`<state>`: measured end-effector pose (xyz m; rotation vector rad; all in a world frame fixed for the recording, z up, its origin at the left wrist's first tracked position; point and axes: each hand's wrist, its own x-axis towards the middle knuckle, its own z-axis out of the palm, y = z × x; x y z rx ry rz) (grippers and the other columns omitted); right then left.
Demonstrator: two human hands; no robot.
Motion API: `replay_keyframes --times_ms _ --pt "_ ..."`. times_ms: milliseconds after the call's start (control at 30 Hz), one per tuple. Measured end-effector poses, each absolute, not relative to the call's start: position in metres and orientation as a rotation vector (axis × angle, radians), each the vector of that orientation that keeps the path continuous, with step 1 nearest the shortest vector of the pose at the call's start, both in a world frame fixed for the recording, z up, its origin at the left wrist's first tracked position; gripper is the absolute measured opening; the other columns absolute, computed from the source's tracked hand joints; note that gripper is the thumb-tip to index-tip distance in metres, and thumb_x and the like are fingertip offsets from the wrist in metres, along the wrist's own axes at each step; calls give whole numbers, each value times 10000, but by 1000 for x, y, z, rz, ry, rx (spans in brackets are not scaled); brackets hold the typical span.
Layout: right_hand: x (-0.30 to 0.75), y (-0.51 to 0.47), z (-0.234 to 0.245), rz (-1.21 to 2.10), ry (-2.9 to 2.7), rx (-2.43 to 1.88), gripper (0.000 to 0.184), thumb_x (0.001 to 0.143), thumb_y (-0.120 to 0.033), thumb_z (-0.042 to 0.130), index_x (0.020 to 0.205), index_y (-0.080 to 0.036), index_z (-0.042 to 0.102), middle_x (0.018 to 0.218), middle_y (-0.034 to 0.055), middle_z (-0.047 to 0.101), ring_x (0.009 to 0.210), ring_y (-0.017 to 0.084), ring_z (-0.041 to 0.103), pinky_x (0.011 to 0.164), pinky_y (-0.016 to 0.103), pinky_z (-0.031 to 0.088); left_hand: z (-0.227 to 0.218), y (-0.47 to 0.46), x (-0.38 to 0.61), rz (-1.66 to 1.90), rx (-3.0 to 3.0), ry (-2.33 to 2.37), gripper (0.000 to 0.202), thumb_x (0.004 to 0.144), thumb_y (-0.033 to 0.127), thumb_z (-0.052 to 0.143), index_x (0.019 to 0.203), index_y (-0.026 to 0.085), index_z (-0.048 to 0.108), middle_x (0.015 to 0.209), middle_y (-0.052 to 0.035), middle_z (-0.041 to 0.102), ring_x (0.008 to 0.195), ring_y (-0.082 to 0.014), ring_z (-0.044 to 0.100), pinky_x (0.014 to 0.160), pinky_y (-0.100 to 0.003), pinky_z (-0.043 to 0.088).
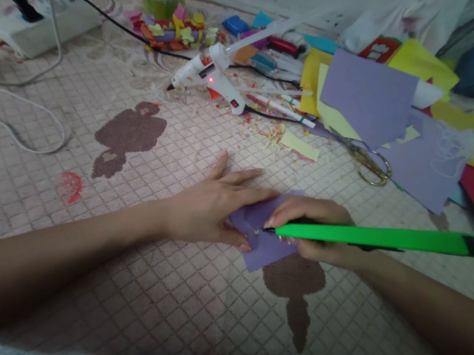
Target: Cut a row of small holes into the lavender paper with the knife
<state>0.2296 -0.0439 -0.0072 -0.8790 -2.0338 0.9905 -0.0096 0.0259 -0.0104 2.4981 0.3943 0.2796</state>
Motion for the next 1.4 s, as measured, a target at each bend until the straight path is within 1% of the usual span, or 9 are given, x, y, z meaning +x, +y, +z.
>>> replay_keyframes --times_ms 167,267,467,667,967,1100,1167,1267,1400 --pt "229 -43 -4 964 -2082 -868 236 812 -89 634 995 -219 706 917 21 747 826 150 700 747 281 580 -10 25 -10 262 2502 408 775 852 461 699 1489 159 377 1503 -158 474 1499 -347 237 1156 -661 -167" --pt "228 -42 -3 961 -2087 -870 244 809 -94 634 1000 -228 706 912 17 752 807 151 702 731 285 582 -9 25 -9 269 2505 411 770 850 471 697 1484 166 385 1497 -150 484 1500 -340 240 1160 -653 -163" --pt "230 -44 -8 972 -1989 -933 194 824 -120 612 953 -234 703 887 26 753 805 171 713 677 291 573 -9 25 -9 246 2501 422 773 857 466 696 1495 178 369 1518 -149 457 1504 -330 234 1158 -652 -165" --pt "228 -46 -8 943 -2003 -920 219 815 -91 615 957 -233 703 879 21 750 785 158 704 685 289 574 -9 25 -9 252 2492 425 777 852 467 706 1493 176 377 1522 -152 449 1504 -336 232 1159 -652 -171" --pt "226 -45 -4 912 -2042 -907 228 796 -82 608 957 -215 700 873 26 743 795 157 708 690 277 575 -9 25 -9 247 2481 410 787 852 456 712 1491 146 374 1520 -167 447 1500 -358 230 1133 -703 -164" --pt "226 -46 -2 885 -2083 -897 231 796 -96 612 973 -214 702 890 28 747 797 157 704 711 280 574 -10 25 -9 263 2494 417 787 846 448 718 1491 154 378 1518 -166 451 1501 -353 231 1148 -676 -164" --pt "227 -46 -2 901 -2088 -904 230 795 -98 616 974 -214 704 898 31 751 793 157 704 693 277 569 -11 25 -9 270 2496 413 785 846 450 720 1492 163 377 1516 -164 455 1500 -347 237 1153 -668 -163" --pt "229 -47 -5 942 -2015 -956 219 806 -98 619 952 -235 707 892 15 748 796 154 702 677 269 559 -10 25 -9 276 2499 406 801 842 456 733 1490 153 375 1508 -173 462 1496 -352 245 1146 -689 -150" --pt "230 -46 -9 948 -1994 -958 263 790 -60 619 962 -239 706 899 5 747 808 147 697 712 269 562 -10 25 -10 280 2509 410 802 839 463 741 1491 171 377 1509 -167 463 1493 -353 256 1148 -693 -144"
